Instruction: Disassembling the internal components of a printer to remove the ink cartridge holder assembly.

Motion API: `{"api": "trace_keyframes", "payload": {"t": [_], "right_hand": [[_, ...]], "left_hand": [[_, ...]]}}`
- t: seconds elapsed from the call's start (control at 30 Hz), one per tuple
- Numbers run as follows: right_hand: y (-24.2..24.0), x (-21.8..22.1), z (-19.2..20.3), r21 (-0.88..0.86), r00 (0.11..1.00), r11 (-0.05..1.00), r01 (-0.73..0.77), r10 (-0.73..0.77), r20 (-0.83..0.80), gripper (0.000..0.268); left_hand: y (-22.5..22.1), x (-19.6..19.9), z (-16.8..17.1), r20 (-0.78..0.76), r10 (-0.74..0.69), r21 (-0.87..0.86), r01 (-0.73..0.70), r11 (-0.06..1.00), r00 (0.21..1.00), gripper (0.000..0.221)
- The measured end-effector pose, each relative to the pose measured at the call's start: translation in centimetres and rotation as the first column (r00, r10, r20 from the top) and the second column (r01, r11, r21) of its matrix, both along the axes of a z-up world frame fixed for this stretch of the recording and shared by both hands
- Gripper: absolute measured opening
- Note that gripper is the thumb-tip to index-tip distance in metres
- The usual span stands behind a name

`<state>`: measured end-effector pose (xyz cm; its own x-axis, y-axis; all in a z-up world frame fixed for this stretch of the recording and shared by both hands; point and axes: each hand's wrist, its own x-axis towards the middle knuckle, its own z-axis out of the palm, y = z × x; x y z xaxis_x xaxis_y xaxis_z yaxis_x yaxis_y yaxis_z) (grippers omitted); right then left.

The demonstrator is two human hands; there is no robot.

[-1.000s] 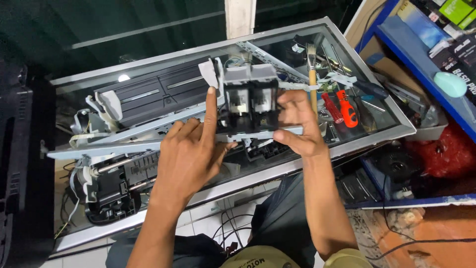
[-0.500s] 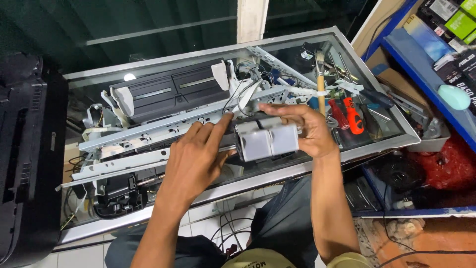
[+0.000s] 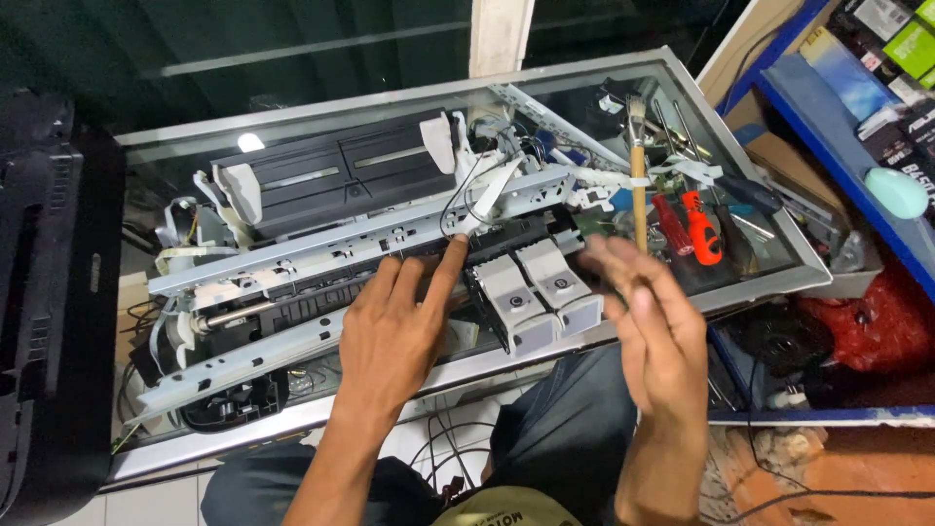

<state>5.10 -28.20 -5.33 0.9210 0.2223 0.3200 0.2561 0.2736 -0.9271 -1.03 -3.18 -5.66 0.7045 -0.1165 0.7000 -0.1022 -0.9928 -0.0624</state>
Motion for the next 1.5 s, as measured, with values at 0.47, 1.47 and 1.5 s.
{"api": "trace_keyframes", "payload": {"t": [0.47,1.47,1.5], "right_hand": [[2.9,-1.7,0.1,-0.36,0.98,0.917,-0.175,0.128,-0.151,0.126],[4.1,-1.2,-1.0,-0.132,0.961,0.958,-0.256,0.238,-0.137,0.129],[4.3,-1.2,-1.2,-0.064,0.954,0.966,-0.252,0.237,-0.182,0.127]], "left_hand": [[-0.2,1.8,-0.4,0.144,-0.042,0.173,0.017,0.985,0.989,0.052],[0.6,1.2,-1.7,0.067,-0.281,-0.032,0.284,0.958,0.957,0.059],[0.5,1.2,-1.5,0.084,-0.246,-0.002,0.247,0.969,0.966,0.055]]}}
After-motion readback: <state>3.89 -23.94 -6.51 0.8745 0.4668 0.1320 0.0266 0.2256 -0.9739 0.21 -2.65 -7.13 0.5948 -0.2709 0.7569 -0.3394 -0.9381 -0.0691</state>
